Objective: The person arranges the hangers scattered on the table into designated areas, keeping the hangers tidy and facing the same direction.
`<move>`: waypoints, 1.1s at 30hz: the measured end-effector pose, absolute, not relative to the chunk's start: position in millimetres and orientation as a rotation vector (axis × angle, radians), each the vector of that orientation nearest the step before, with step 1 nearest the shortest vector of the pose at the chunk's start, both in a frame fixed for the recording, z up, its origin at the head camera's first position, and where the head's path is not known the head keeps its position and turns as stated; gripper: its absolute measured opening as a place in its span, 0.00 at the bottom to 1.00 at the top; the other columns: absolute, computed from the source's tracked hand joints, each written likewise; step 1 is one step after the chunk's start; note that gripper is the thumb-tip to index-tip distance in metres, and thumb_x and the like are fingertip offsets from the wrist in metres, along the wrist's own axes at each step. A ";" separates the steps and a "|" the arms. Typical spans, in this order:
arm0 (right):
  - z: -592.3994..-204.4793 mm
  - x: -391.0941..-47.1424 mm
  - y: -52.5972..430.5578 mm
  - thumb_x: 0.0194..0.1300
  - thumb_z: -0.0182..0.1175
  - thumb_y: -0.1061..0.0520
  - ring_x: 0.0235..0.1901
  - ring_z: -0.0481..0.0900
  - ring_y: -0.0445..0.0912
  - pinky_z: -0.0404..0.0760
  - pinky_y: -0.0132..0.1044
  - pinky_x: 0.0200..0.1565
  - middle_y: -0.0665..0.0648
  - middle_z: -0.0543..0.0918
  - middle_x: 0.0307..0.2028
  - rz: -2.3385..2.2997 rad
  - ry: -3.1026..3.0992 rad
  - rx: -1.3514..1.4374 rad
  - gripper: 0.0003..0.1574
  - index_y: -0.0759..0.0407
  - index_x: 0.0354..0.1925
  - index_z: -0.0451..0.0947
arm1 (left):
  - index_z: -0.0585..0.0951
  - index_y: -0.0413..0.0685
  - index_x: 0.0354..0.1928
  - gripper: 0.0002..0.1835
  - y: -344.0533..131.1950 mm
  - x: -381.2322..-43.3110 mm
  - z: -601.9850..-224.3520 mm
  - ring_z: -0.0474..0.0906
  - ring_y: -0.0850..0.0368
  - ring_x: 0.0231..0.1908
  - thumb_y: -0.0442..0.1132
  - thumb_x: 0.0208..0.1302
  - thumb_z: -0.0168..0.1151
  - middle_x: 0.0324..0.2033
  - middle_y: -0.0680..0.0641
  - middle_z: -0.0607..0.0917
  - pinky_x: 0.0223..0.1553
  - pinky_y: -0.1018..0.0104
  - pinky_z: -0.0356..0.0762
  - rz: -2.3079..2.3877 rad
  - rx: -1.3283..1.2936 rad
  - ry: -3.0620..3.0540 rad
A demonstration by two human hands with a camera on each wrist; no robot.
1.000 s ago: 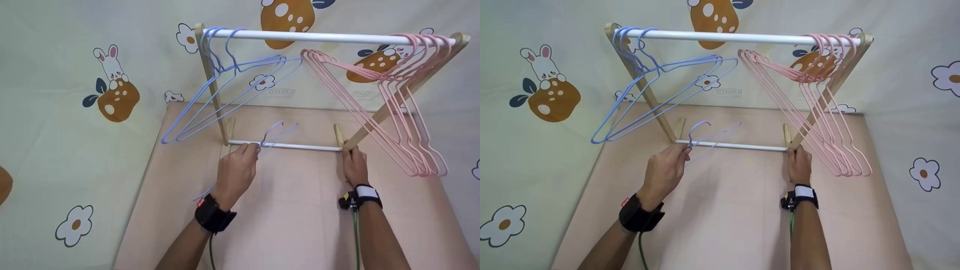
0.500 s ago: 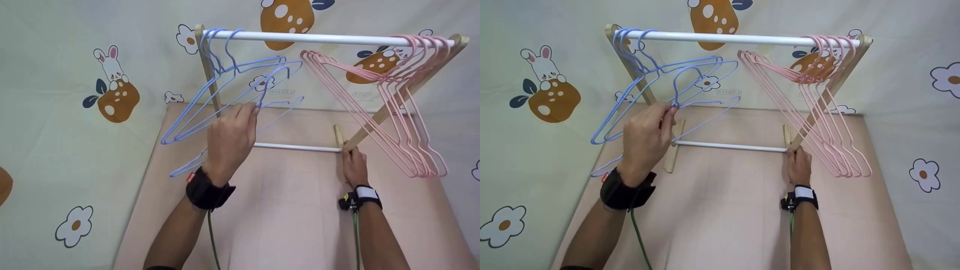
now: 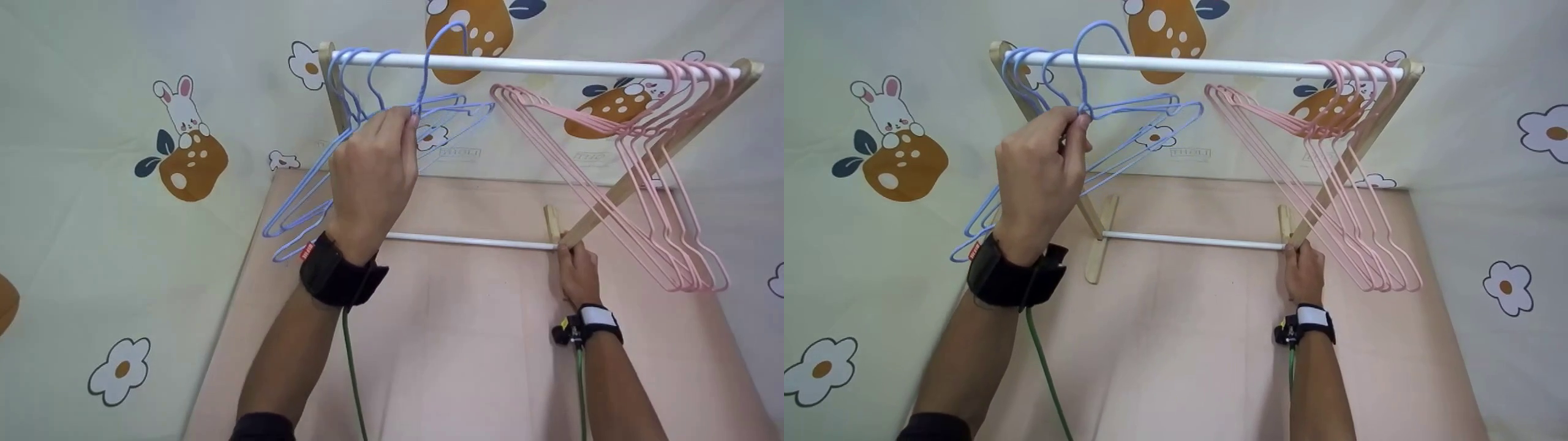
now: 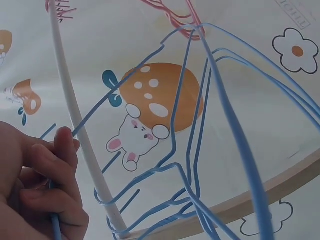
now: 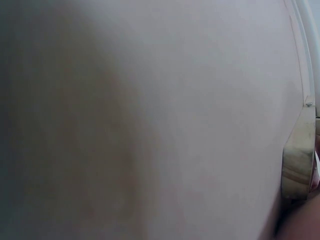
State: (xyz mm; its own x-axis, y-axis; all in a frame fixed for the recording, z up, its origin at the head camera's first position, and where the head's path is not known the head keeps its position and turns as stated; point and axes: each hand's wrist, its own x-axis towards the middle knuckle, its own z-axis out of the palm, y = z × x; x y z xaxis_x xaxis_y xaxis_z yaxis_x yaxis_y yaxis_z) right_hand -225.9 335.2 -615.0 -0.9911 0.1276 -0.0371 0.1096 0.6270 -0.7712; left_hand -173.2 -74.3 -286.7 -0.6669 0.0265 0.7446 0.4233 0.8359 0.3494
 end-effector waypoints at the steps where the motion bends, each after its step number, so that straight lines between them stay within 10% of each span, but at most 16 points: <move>1: -614.6 -225.6 334.9 0.91 0.41 0.43 0.76 0.66 0.66 0.61 0.64 0.74 0.71 0.71 0.77 1.338 -2.819 -0.213 0.36 0.63 0.82 0.62 | 0.88 0.35 0.47 0.16 -74.2 -175.3 -286.3 0.80 0.52 0.24 0.39 0.88 0.55 0.31 0.44 0.88 0.22 0.60 0.72 -0.654 -0.321 -2.233; 33: -617.7 -228.6 336.6 0.91 0.42 0.42 0.79 0.62 0.69 0.59 0.65 0.76 0.72 0.70 0.78 1.281 -2.824 -0.216 0.36 0.64 0.81 0.64 | 0.87 0.32 0.50 0.15 -70.7 -201.8 -317.0 0.91 0.47 0.34 0.38 0.87 0.58 0.38 0.39 0.92 0.33 0.56 0.87 -0.627 -0.268 -2.393</move>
State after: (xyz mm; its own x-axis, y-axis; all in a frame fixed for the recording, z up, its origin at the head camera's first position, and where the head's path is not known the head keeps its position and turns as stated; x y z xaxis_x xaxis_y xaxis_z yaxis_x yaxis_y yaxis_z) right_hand -228.6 336.6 -617.7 -0.9898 0.1396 -0.0275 0.1126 0.6508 -0.7508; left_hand -201.8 -70.7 -317.0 -0.7730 0.0325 0.6336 0.3390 0.8653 0.3692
